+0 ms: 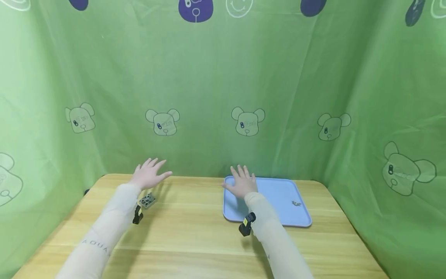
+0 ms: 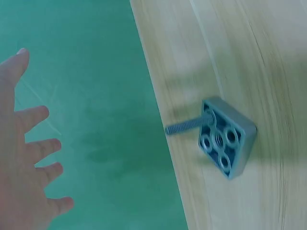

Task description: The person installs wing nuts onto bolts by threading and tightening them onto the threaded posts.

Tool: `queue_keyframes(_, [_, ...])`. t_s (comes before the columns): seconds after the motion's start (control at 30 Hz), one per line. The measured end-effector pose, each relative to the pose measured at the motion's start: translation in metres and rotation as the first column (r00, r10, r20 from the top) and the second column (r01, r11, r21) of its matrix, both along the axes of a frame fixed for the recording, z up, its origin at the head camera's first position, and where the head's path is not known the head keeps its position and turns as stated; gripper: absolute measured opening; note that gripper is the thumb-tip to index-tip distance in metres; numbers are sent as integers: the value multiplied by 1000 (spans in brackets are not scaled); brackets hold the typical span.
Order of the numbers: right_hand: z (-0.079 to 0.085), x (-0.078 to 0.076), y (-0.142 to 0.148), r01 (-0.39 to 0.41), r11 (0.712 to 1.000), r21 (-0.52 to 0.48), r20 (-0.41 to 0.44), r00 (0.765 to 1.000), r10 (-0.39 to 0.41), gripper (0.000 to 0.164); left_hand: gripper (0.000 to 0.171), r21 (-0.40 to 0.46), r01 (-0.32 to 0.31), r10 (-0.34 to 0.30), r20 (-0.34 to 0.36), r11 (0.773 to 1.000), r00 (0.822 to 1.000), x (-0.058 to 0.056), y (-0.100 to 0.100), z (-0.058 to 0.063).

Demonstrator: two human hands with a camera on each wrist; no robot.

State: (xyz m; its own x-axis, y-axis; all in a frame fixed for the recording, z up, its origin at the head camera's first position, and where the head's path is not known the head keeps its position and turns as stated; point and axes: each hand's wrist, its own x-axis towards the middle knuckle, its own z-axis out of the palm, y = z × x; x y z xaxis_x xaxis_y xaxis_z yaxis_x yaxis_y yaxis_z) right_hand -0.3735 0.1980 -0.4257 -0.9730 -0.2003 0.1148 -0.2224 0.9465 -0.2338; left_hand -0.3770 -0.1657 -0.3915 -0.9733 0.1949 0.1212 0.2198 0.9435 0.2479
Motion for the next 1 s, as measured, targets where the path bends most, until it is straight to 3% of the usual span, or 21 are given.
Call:
queue_keyframes(0.37, [-9, 12, -40, -64, 998, -28, -17, 998, 64, 82, 75, 41, -4, 5, -31, 999, 1000, 21, -38, -4])
queue_keyframes(0.67, [-28, 13, -72, -105, 991, -83, -1, 994, 106, 83, 70, 179, 123, -118, -37, 976, 992, 30, -68, -17])
queue_keyframes(0.87, [-44, 11, -102, -159, 982, -106, 0, 987, 159, 86, 61, 224, 183, -197, 43, 957, 979, 32, -84, -24])
queue_keyframes(1.0, [-53, 16, -121, -185, 968, -167, -5, 982, 187, 84, 62, 237, 185, -218, 120, 954, 969, 32, -87, -29])
